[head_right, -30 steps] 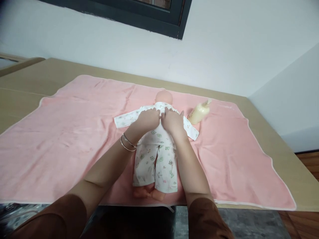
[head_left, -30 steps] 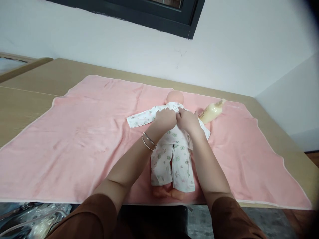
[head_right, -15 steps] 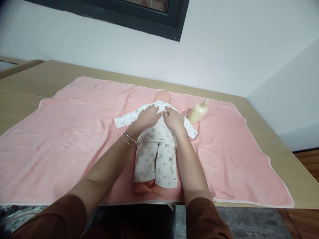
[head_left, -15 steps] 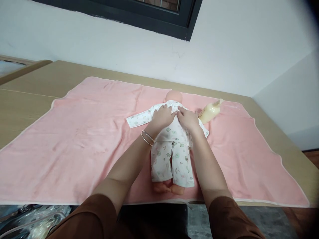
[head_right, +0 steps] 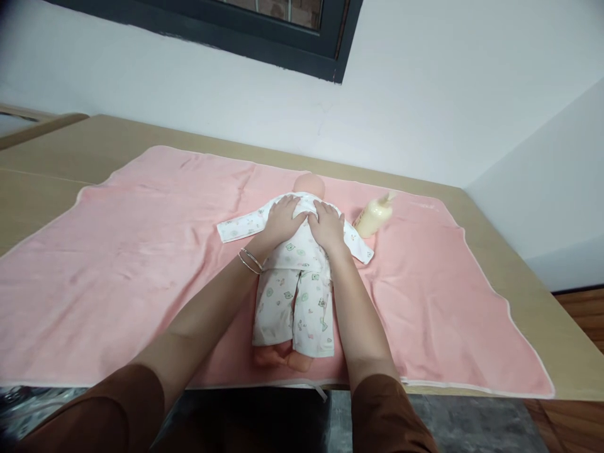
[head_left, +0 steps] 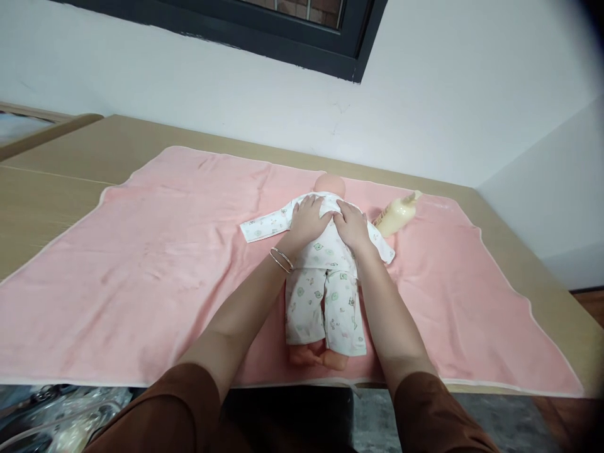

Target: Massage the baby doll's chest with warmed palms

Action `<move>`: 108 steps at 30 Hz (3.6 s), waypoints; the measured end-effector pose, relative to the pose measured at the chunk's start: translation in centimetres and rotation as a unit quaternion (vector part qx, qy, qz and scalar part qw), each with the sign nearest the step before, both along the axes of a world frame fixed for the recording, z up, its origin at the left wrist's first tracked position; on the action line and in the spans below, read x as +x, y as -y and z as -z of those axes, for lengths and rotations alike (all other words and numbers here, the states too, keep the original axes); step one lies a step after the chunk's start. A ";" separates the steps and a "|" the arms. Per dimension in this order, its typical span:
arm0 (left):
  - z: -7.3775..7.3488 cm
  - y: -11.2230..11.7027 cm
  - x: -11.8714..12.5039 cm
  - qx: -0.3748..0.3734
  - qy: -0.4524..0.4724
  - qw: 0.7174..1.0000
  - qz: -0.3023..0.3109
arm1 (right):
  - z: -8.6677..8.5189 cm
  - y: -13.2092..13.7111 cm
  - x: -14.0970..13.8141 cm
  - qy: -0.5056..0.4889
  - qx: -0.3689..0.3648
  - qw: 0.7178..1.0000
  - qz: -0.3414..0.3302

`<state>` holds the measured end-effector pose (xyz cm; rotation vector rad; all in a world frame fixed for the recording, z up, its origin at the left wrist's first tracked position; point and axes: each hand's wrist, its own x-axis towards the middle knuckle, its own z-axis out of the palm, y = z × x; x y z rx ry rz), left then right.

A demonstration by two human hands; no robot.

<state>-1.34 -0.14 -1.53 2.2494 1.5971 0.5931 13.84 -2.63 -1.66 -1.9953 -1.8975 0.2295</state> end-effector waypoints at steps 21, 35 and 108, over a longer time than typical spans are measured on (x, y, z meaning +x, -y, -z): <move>-5.4 2.7 -1.1 -0.077 -0.066 0.994 0.028 | -5.2 3.4 -2.8 0.121 -0.029 0.992 0.010; -2.9 1.9 0.1 -0.012 -0.032 0.999 -0.014 | -3.5 2.2 -1.4 0.089 -0.014 0.996 0.014; 0.6 0.2 1.4 0.025 0.149 0.985 -0.082 | 0.8 0.4 -2.0 -0.013 0.081 0.995 -0.063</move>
